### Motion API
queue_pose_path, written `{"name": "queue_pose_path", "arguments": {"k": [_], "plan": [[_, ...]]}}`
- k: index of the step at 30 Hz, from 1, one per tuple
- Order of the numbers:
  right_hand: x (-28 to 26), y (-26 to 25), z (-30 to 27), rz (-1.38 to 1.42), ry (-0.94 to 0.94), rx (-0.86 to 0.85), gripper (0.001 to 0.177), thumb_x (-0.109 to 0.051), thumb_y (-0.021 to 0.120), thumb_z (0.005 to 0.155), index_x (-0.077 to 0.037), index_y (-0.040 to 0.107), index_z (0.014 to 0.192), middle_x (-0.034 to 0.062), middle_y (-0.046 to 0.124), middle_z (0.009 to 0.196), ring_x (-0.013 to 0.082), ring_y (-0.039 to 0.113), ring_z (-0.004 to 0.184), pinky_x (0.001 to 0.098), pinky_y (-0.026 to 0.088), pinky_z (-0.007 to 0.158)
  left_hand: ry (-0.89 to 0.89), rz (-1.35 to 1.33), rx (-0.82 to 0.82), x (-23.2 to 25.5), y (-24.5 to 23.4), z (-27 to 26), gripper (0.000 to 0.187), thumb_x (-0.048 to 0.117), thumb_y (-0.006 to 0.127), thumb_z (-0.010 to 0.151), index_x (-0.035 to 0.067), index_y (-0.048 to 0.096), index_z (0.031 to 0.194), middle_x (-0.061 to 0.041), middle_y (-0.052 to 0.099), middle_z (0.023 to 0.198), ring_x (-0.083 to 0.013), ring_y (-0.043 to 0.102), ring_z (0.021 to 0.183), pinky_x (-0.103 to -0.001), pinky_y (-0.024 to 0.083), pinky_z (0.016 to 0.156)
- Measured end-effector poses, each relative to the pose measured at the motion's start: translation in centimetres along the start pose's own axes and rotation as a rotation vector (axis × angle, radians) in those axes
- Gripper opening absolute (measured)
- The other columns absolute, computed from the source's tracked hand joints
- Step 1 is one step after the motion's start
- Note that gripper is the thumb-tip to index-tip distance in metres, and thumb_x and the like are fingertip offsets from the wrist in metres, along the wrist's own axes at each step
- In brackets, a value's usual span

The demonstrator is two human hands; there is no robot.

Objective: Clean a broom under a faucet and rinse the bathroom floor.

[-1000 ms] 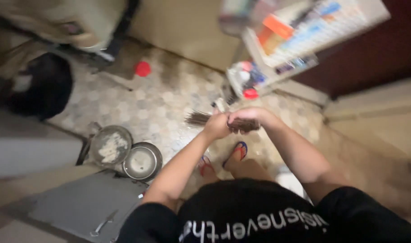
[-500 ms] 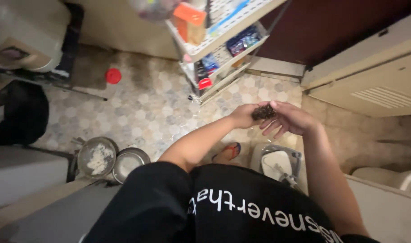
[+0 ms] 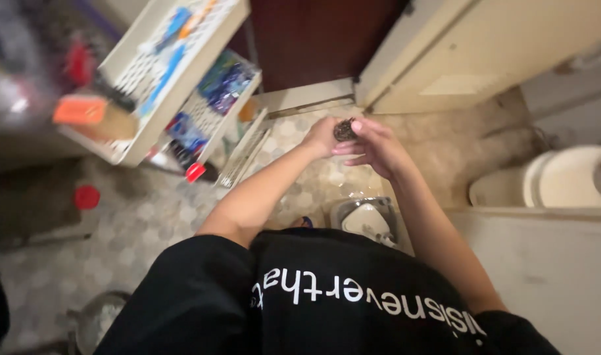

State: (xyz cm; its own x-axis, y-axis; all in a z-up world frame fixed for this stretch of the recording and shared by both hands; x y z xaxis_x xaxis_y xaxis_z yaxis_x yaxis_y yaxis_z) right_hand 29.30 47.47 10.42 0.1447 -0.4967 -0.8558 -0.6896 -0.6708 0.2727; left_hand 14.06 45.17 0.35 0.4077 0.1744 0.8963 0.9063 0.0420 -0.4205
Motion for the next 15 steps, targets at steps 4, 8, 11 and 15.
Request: {"name": "queue_pose_path", "arguments": {"k": [4,8,11,15], "plan": [[-0.8,-4.4,-0.1,0.046,-0.076,0.104,0.049,-0.031,0.057,0.103,-0.002,0.052,0.143,0.0184,0.072,0.112,0.0346,0.076,0.097,0.0432,0.064,0.069,0.063,-0.211,-0.134,-0.2,4.4,5.7,0.016,0.021,0.062,0.093,0.012,0.075,0.097,-0.008,0.079,0.089,-0.0180,0.072,0.081,-0.035,0.058,0.074],[-1.7,-8.1,-0.3,0.058,-0.110,0.243,0.052,-0.031,0.058,0.102,0.000,0.054,0.144,0.0203,0.073,0.111,0.0349,0.077,0.097,0.0436,0.063,0.069,0.038,-0.353,-0.265,2.3,6.4,9.5,0.018,0.016,0.058,0.096,0.007,0.074,0.094,-0.007,0.074,0.085,-0.0148,0.066,0.076,-0.034,0.055,0.067],[-3.2,-10.5,0.1,0.127,-0.121,0.305,0.055,-0.034,0.061,0.098,-0.002,0.054,0.141,0.0200,0.073,0.109,0.0327,0.077,0.098,0.0438,0.064,0.069,0.284,0.105,-0.186,4.6,7.3,13.2,0.019,0.016,0.072,0.079,0.004,0.075,0.094,-0.009,0.074,0.078,-0.0152,0.062,0.069,-0.032,0.051,0.063],[-4.8,-13.7,2.0,0.291,-0.143,0.480,0.056,-0.043,0.061,0.096,0.000,0.058,0.132,0.0208,0.076,0.102,0.0328,0.078,0.090,0.0433,0.066,0.067,-0.192,-0.825,-0.606,2.3,12.5,20.7,0.023,0.023,0.059,0.093,0.006,0.074,0.091,-0.004,0.072,0.081,-0.0153,0.066,0.071,-0.034,0.055,0.062]]}}
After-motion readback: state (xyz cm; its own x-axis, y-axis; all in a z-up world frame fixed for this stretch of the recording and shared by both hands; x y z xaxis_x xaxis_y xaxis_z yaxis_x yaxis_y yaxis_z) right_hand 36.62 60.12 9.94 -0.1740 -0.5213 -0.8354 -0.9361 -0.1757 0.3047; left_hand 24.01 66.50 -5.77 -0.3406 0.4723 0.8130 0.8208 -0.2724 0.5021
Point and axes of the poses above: each hand's wrist, its own z-axis towards the middle knuckle, its own y-axis out of the palm, x = y × z, the point moved 3 cm from there along z, towards the middle knuckle
